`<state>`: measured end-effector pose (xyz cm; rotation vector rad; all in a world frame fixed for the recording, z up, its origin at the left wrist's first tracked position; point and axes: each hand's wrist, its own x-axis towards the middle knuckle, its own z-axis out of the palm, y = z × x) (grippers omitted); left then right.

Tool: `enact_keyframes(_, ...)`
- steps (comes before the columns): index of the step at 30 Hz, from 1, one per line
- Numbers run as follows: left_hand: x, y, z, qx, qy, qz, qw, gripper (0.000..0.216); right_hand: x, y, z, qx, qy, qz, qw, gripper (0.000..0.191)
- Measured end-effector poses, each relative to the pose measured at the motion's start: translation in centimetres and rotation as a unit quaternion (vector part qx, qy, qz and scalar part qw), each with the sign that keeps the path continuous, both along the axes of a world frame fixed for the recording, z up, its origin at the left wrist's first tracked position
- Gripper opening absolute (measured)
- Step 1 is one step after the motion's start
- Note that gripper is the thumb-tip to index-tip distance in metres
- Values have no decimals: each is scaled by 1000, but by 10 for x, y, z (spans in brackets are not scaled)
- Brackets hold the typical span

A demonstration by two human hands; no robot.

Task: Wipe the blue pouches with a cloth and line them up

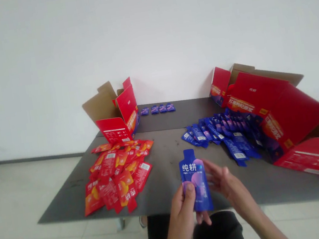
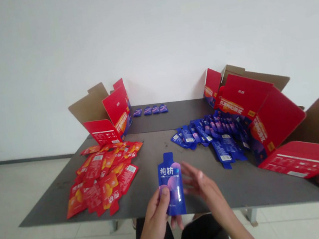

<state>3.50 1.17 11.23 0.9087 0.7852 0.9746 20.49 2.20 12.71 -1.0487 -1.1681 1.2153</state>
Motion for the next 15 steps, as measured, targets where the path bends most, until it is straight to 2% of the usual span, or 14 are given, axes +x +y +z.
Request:
enact_keyframes(2, 0, 6, -3, 23, 51, 11, 998, 59, -12, -6, -5, -55, 5, 84, 995, 52)
enact_keyframes(4, -2, 15, -2, 57, 120, 7, 991, 59, -22, -6, -7, -69, -22, 111, 991, 43)
enact_keyframes(8, -21, 31, 6, 160, 246, -13, 956, 56, -14, 24, -8, -53, -82, 47, 994, 39)
enact_keyframes(11, -45, 35, 7, 206, 315, 39, 926, 53, 18, 74, -4, -88, -69, -39, 993, 47)
enact_keyframes(13, -60, 34, -1, 207, 339, 82, 914, 51, 43, 122, 4, -95, -60, -91, 990, 52)
enact_keyframes(15, -72, 33, -13, 200, 355, 106, 907, 46, 65, 178, 16, -84, -94, -125, 984, 57)
